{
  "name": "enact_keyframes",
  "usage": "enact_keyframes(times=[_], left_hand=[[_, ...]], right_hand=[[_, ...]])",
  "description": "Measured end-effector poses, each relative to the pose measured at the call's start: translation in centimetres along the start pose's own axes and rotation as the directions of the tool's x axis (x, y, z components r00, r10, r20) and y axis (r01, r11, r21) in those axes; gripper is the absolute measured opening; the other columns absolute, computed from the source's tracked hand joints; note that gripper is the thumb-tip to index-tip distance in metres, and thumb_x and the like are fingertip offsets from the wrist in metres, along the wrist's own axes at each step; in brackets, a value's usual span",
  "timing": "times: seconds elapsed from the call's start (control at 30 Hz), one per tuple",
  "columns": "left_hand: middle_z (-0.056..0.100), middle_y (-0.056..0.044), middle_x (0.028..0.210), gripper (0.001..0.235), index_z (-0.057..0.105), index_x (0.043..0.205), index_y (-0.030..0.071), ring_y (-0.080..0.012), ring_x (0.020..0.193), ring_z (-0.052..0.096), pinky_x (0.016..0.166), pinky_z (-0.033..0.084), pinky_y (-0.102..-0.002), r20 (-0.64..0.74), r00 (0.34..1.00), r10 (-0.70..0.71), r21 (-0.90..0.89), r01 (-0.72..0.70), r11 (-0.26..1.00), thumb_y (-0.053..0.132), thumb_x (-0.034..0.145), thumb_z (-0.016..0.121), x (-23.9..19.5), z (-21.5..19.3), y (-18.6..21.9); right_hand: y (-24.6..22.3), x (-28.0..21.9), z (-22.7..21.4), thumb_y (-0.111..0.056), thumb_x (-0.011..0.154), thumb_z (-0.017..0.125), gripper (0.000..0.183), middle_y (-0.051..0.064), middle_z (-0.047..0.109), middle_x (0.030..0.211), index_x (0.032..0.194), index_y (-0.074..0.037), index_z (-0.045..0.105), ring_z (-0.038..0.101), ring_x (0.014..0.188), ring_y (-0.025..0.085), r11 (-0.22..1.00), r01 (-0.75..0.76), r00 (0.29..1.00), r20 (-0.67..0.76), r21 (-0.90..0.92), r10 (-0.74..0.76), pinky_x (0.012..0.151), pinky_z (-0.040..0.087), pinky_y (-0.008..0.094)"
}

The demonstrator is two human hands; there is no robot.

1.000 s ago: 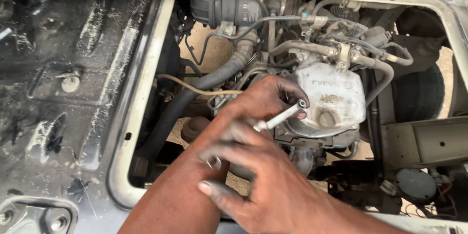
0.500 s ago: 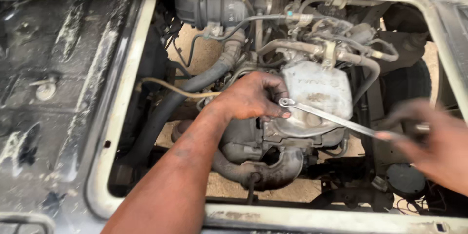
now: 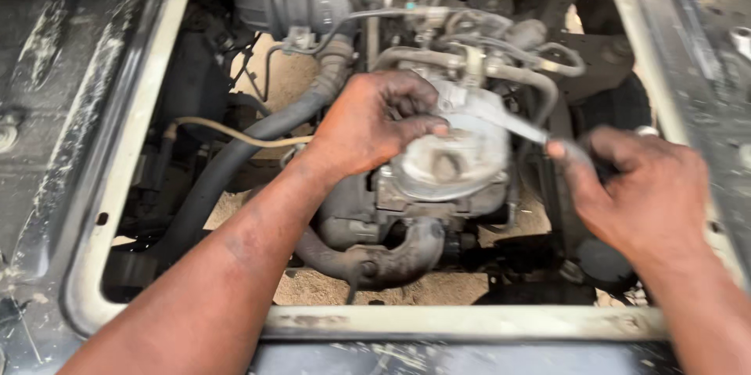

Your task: The person uses a wrench to tighten bolts on a vehicle engine component. They repeatedly reposition the wrench and apply force to secure the bolts on the engine block.

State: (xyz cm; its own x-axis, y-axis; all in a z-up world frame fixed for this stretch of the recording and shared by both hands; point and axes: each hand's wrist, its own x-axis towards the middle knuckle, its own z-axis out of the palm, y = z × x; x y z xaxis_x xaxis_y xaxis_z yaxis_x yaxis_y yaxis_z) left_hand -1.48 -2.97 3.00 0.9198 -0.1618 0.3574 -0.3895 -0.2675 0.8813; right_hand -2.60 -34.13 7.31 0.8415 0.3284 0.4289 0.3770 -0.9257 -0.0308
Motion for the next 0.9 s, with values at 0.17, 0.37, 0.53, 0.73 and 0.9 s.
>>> enact_keyframes(times=[0.17, 0.37, 0.53, 0.73, 0.9], left_hand=[[0.073, -0.007, 0.096, 0.022, 0.073, 0.103, 0.006, -0.0166, 0.085, 0.068, 0.074, 0.059, -0.035, -0.208, 0.976, 0.072, 0.077, -0.057, 0.995, 0.012, 0.085, 0.084, 3.5, 3.2, 2.9], [0.075, -0.009, 0.118, 0.027, 0.074, 0.113, 0.012, -0.0231, 0.111, 0.067, 0.102, 0.053, -0.041, -0.253, 0.963, 0.090, 0.147, -0.053, 0.988, 0.010, 0.087, 0.078, 9.2, 9.8, 3.3], [0.072, -0.012, 0.116, 0.023, 0.084, 0.099, 0.021, -0.0320, 0.113, 0.059, 0.110, 0.028, -0.060, -0.231, 0.973, -0.001, 0.455, 0.109, 0.884, 0.017, 0.076, 0.086, 9.5, 11.9, 0.5], [0.077, -0.006, 0.103, 0.025, 0.082, 0.098, 0.022, -0.0319, 0.117, 0.054, 0.110, 0.032, -0.053, -0.158, 0.987, -0.012, 0.551, 0.098, 0.829, 0.010, 0.076, 0.079, 10.0, 11.1, -1.0], [0.079, -0.001, 0.102, 0.027, 0.082, 0.098, 0.024, -0.0284, 0.112, 0.055, 0.108, 0.037, -0.045, -0.135, 0.990, -0.037, 0.451, 0.095, 0.887, 0.008, 0.078, 0.075, 10.1, 10.6, -0.6]], right_hand=[[1.9, 0.7, 0.3, -0.040, 0.115, 0.068, 0.051, 0.018, 0.057, 0.066, 0.082, -0.002, 0.064, 0.057, 0.063, 0.040, 0.968, -0.172, 0.954, -0.212, 0.183, 0.210, 0.063, 0.045, 0.048], [2.3, 1.1, -0.4, -0.043, 0.109, 0.064, 0.048, 0.021, 0.061, 0.063, 0.083, -0.003, 0.067, 0.061, 0.058, 0.042, 0.909, -0.322, 0.925, -0.116, 0.267, 0.362, 0.060, 0.046, 0.051], [2.4, 1.1, -0.3, -0.048, 0.105, 0.062, 0.046, 0.021, 0.064, 0.059, 0.093, -0.006, 0.073, 0.065, 0.060, 0.044, 0.918, -0.382, 0.920, -0.051, 0.106, 0.389, 0.063, 0.050, 0.056], [1.6, 1.6, -0.9, -0.050, 0.103, 0.062, 0.048, 0.022, 0.065, 0.064, 0.087, -0.006, 0.074, 0.065, 0.067, 0.048, 0.887, -0.444, 0.895, 0.018, 0.123, 0.446, 0.064, 0.050, 0.057], [1.3, 2.1, -1.2, -0.051, 0.101, 0.061, 0.048, 0.021, 0.066, 0.061, 0.088, -0.007, 0.072, 0.066, 0.067, 0.046, 0.867, -0.487, 0.873, 0.079, 0.102, 0.481, 0.066, 0.050, 0.057]])
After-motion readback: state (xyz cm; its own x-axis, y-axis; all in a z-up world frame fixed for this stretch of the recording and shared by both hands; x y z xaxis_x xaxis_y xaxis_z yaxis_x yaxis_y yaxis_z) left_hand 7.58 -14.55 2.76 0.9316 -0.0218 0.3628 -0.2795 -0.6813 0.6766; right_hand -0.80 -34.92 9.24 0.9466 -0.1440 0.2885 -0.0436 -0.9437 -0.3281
